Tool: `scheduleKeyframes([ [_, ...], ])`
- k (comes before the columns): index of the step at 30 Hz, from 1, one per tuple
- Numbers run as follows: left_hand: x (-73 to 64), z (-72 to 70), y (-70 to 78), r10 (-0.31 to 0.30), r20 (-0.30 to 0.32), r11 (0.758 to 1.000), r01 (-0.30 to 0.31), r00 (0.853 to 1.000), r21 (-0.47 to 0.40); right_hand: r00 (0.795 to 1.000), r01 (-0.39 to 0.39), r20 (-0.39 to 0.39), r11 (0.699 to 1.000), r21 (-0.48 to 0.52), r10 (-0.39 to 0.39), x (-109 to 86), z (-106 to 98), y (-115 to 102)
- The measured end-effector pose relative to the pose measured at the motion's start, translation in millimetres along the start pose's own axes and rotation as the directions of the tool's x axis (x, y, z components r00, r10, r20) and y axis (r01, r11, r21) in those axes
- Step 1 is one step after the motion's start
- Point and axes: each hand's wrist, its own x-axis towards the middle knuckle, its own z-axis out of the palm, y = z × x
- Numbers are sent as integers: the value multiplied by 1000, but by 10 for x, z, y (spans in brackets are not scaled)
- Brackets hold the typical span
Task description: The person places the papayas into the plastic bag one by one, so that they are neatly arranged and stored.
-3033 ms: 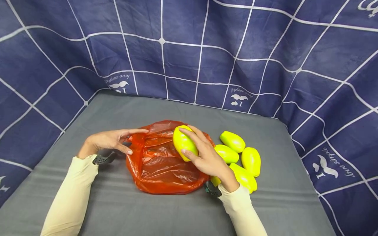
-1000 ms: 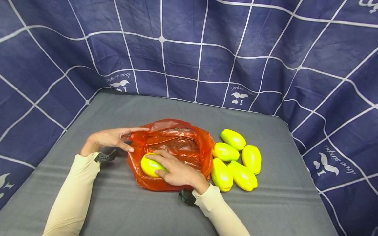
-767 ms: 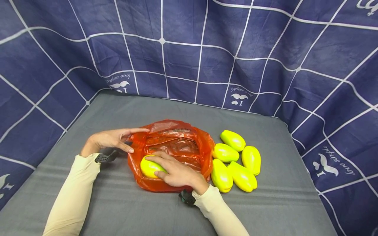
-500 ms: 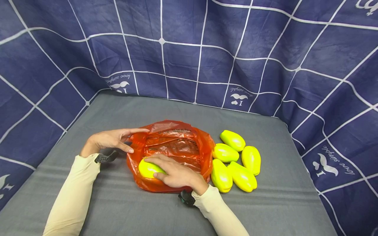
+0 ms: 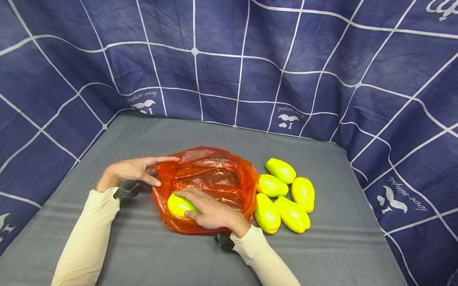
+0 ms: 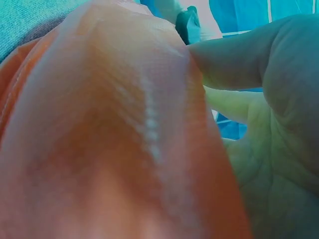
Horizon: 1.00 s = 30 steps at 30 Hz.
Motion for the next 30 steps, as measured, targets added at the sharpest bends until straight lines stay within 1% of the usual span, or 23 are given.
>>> scheduleKeyframes([
  [4,4,-1,-3,13,9,1000,-14,1000,7,1000,1,2,1000,-7,-1,4,11,-6],
  [11,-37,14,4,8,1,1000,-8,1000,0,1000,20,-15,1000,-22,-21,21,11,-20],
  [15,-29,7,23,11,2,1000,-11,1000,11,999,34,-42,999,-15,-35,3,-47,-21],
  [18,-27,-1,28,1,-4,1000,-1,1000,7,998,15,-57,1000,4,-15,-33,-117,-29],
  [22,-28,-6,38,-4,-17,1000,4,1000,9,996,-23,-87,1000,8,24,-130,-253,-76],
  [25,-30,3,40,-6,-15,1000,6,1000,12,991,-15,-132,1000,5,15,-242,-378,-109],
  [27,-38,10,31,-6,-15,1000,6,1000,15,985,-7,-172,1000,18,10,-335,-463,-121],
  [30,-25,15,15,-6,-6,1000,6,1000,8,969,-17,-244,999,30,24,-516,-590,-127],
])
